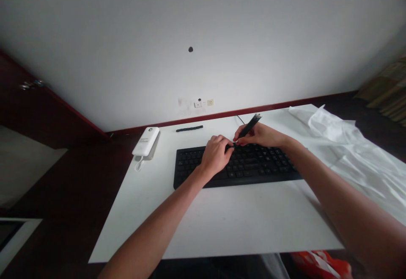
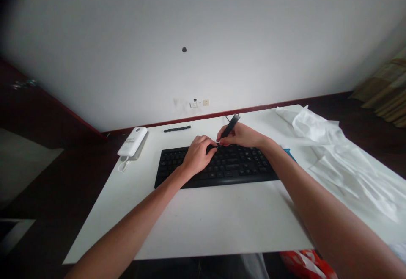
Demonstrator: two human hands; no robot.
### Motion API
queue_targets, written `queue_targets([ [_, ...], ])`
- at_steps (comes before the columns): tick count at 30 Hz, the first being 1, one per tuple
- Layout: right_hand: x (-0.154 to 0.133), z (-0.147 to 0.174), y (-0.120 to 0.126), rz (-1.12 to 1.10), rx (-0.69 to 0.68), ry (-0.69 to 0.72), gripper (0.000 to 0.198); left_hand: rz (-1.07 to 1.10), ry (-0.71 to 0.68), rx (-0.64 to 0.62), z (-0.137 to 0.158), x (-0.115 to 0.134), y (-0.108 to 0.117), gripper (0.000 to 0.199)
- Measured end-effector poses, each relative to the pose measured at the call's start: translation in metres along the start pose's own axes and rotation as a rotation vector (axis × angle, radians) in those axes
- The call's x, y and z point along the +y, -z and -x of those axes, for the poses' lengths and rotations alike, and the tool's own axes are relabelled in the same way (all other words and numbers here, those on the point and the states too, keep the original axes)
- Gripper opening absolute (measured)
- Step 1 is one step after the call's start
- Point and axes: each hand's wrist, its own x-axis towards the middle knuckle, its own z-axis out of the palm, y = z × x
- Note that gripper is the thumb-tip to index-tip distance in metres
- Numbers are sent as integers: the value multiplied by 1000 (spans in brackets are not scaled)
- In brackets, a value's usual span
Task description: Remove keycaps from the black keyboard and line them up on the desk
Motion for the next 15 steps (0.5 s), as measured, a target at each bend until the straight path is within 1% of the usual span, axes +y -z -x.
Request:
queue_targets([
  [5,4,-1,-1,-12,-19,-12,24,-4,9,13,1,2,1,4],
  [8,6,-1,-3,-2,16,-16,23,-21,10,30,3,2,0,5],
  [12,6,-3,-6,38,60,-16,25,-27,25,52,4,0,0,11],
  [15,6,-4,-8,-15,75,-53,27,-16,42,50,3,0,-1,11],
])
